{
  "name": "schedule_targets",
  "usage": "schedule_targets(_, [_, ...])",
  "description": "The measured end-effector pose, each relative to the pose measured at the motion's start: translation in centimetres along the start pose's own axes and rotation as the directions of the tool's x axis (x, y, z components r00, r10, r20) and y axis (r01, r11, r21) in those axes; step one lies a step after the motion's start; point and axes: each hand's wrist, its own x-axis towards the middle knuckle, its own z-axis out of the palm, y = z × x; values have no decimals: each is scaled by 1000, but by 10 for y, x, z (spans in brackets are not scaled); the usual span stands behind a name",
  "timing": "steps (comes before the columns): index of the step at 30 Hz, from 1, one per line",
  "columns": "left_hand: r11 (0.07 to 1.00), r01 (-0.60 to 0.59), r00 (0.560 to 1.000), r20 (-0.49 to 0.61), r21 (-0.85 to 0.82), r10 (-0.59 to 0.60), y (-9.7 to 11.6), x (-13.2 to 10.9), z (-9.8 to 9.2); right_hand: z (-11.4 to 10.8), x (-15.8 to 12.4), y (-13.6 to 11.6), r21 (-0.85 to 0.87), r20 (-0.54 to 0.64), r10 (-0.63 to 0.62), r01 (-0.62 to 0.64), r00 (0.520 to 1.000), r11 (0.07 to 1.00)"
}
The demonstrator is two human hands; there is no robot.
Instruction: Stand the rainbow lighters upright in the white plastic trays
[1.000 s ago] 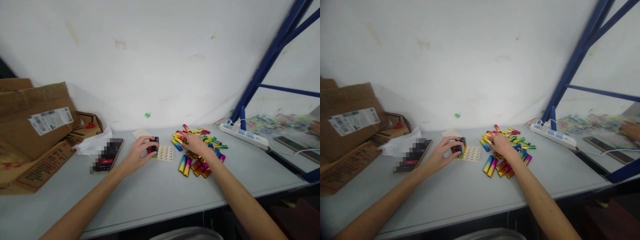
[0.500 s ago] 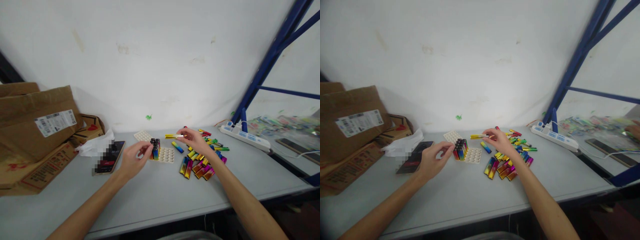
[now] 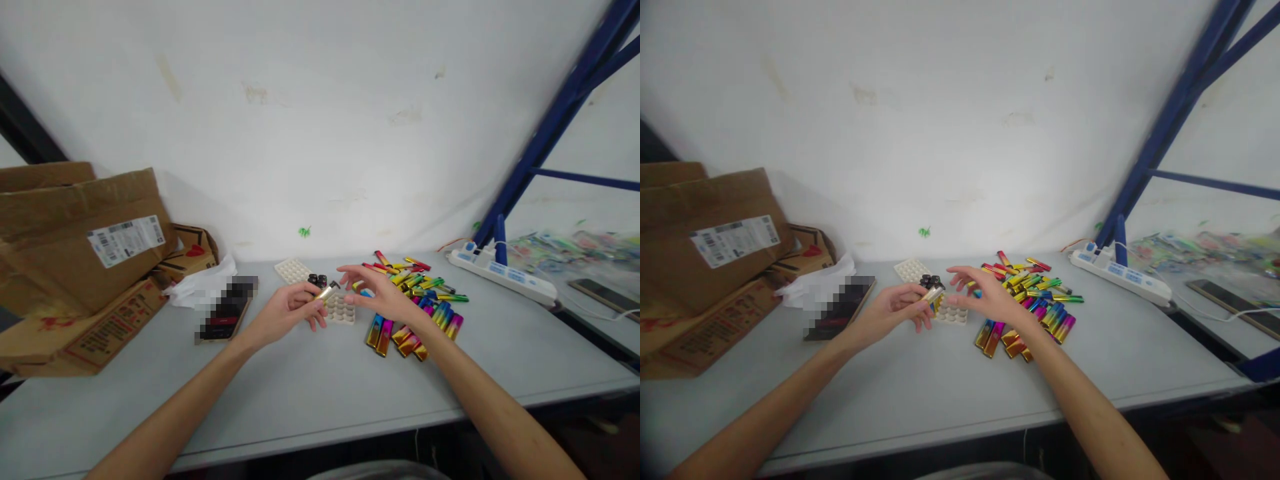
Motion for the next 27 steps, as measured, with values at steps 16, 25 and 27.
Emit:
schedule_targets(16, [945,8,976,-204,-328,-79,15,2,-1,22,-7,24,-462,152,142,-57,978,885])
schedule_targets(25, [939,138,967,-164,-315,-197,5,4,-8,22,-9,27,-434,168,138,-52,976,900])
schedule_targets(27, [941,145,964,-172,-305,-205,4,4,-7,22,-9,28,-432,168,137,-52,976,900])
